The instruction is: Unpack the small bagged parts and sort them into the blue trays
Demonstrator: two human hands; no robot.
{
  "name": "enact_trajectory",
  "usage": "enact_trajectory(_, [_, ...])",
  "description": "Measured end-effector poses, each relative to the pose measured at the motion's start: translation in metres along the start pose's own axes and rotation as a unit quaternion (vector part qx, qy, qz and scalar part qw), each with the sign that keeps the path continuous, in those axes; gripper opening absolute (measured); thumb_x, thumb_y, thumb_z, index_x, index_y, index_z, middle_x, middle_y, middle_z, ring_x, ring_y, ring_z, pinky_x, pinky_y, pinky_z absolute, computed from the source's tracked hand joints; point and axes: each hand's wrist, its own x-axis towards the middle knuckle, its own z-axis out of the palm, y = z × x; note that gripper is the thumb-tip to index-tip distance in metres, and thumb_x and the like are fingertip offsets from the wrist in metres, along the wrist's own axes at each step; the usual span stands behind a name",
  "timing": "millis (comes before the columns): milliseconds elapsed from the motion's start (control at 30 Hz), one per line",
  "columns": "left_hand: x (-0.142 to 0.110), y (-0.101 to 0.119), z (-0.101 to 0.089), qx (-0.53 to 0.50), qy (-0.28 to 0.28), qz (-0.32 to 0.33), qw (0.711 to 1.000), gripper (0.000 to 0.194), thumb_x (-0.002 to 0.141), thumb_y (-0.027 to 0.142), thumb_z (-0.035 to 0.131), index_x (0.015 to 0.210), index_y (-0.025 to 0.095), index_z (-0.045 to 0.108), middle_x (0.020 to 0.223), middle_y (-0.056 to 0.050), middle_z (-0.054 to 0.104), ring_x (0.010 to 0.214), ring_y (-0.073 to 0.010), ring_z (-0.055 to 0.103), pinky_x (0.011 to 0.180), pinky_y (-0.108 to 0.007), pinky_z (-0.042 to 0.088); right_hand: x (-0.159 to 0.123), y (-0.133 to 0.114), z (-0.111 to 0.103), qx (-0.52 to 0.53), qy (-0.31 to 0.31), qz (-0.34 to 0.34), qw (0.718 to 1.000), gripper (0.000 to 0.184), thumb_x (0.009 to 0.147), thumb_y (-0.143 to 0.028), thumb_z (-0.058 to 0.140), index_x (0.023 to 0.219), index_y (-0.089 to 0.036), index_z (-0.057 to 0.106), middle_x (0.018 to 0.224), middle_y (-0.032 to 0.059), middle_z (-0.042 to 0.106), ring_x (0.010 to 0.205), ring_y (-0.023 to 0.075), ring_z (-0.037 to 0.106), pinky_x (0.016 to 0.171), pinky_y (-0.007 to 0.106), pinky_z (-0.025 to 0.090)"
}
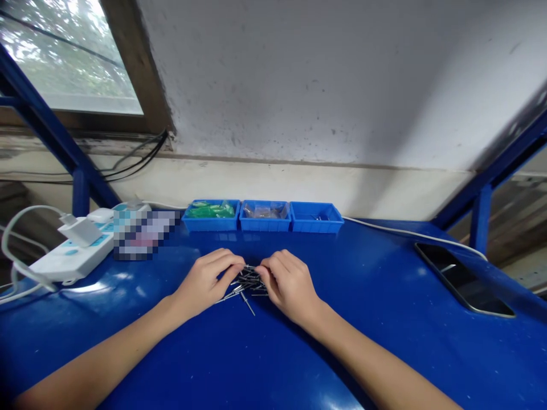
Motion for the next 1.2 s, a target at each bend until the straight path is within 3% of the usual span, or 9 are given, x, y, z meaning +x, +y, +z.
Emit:
enact_trajectory(133, [0.002,-0.001,-0.007,0.002,-0.039,-0.010,0.999,0.024,0.095,0.026,0.038,0.087,0.018,0.060,0.079,-0.002,0.063,0.074,-0.0141,0.058,0.070,-0.027,0.044,0.000,-0.002,-0.003,-0.027,0.014,-0.063,0.998,0.007,0.086,-0.020,0.054,0.090,-0.016,0.058,0.075,0.0046,0.062,0.066,0.0140,0.055,0.061,0.027,0.043])
enact_trajectory(267, [0.004,-0.010,-0.024,0.034,-0.159,-0.006,0.987,0.025,0.095,0.025,0.038,0.106,0.023,0.060,0.094,-0.002,0.063,0.086,-0.0158,0.059,0.074,-0.028,0.045,0.010,0.011,-0.030,-0.069,0.139,-0.131,0.979,0.006,0.081,-0.015,0.058,0.086,-0.018,0.058,0.070,0.0024,0.062,0.062,0.0125,0.056,0.059,0.026,0.043])
enact_trajectory(333, [0.002,-0.019,-0.033,0.058,-0.210,-0.021,0.976,0.027,0.093,0.021,0.041,0.110,0.028,0.059,0.100,-0.002,0.060,0.088,-0.0161,0.059,0.070,-0.026,0.044,0.018,0.031,-0.049,-0.138,0.229,-0.114,0.957,0.003,0.081,-0.016,0.057,0.080,-0.018,0.058,0.064,0.0013,0.060,0.058,0.0121,0.055,0.058,0.025,0.043])
enact_trajectory(400, [-0.001,-0.030,-0.039,0.074,-0.245,-0.037,0.966,0.028,0.090,0.018,0.044,0.110,0.030,0.060,0.103,-0.002,0.057,0.088,-0.0161,0.057,0.067,-0.025,0.042,0.023,0.057,-0.063,-0.246,0.269,-0.028,0.931,0.011,0.083,-0.020,0.054,0.074,-0.018,0.059,0.062,0.0025,0.060,0.059,0.0137,0.056,0.060,0.026,0.043])
enact_trajectory(500, [-0.005,-0.044,-0.040,0.075,-0.259,-0.058,0.961,0.020,0.088,0.018,0.048,0.099,0.027,0.063,0.099,-0.002,0.055,0.089,-0.0163,0.055,0.072,-0.026,0.041,0.018,0.093,-0.064,-0.317,0.116,0.145,0.930,0.024,0.086,-0.036,0.051,0.090,-0.016,0.063,0.073,0.0074,0.065,0.067,0.0200,0.060,0.059,0.029,0.043])
enact_trajectory(600, [-0.004,-0.046,-0.035,0.092,-0.230,-0.064,0.967,0.013,0.089,0.021,0.050,0.086,0.022,0.063,0.093,-0.002,0.053,0.088,-0.0178,0.051,0.075,-0.029,0.041,0.004,0.100,-0.049,-0.278,-0.009,0.206,0.938,0.031,0.085,-0.043,0.050,0.097,-0.017,0.063,0.080,0.0084,0.067,0.075,0.0237,0.062,0.062,0.032,0.044])
enact_trajectory(767, [0.000,-0.019,-0.021,0.057,-0.130,-0.038,0.989,0.013,0.092,0.021,0.044,0.090,0.022,0.056,0.092,-0.001,0.058,0.088,-0.0180,0.050,0.080,-0.034,0.039,0.002,0.045,-0.028,-0.073,-0.051,0.105,0.991,0.026,0.091,-0.038,0.046,0.096,-0.017,0.060,0.084,0.0077,0.065,0.080,0.0202,0.059,0.073,0.033,0.044])
enact_trajectory(900, [-0.002,0.009,-0.009,-0.035,-0.101,-0.032,0.994,0.009,0.093,0.020,0.043,0.095,0.022,0.052,0.091,-0.001,0.060,0.087,-0.0162,0.053,0.080,-0.031,0.042,0.007,0.005,-0.019,0.020,-0.131,-0.036,0.991,0.023,0.090,-0.038,0.048,0.086,-0.017,0.058,0.075,0.0051,0.062,0.069,0.0162,0.053,0.066,0.030,0.040])
enact_trajectory(1200, [-0.010,0.017,0.001,-0.128,-0.088,-0.106,0.982,0.007,0.092,0.020,0.043,0.091,0.022,0.050,0.087,0.000,0.058,0.081,-0.0137,0.057,0.072,-0.026,0.046,0.004,-0.005,-0.016,0.040,-0.155,-0.096,0.982,0.014,0.090,-0.030,0.050,0.087,-0.017,0.056,0.075,0.0039,0.060,0.069,0.0152,0.052,0.064,0.029,0.035])
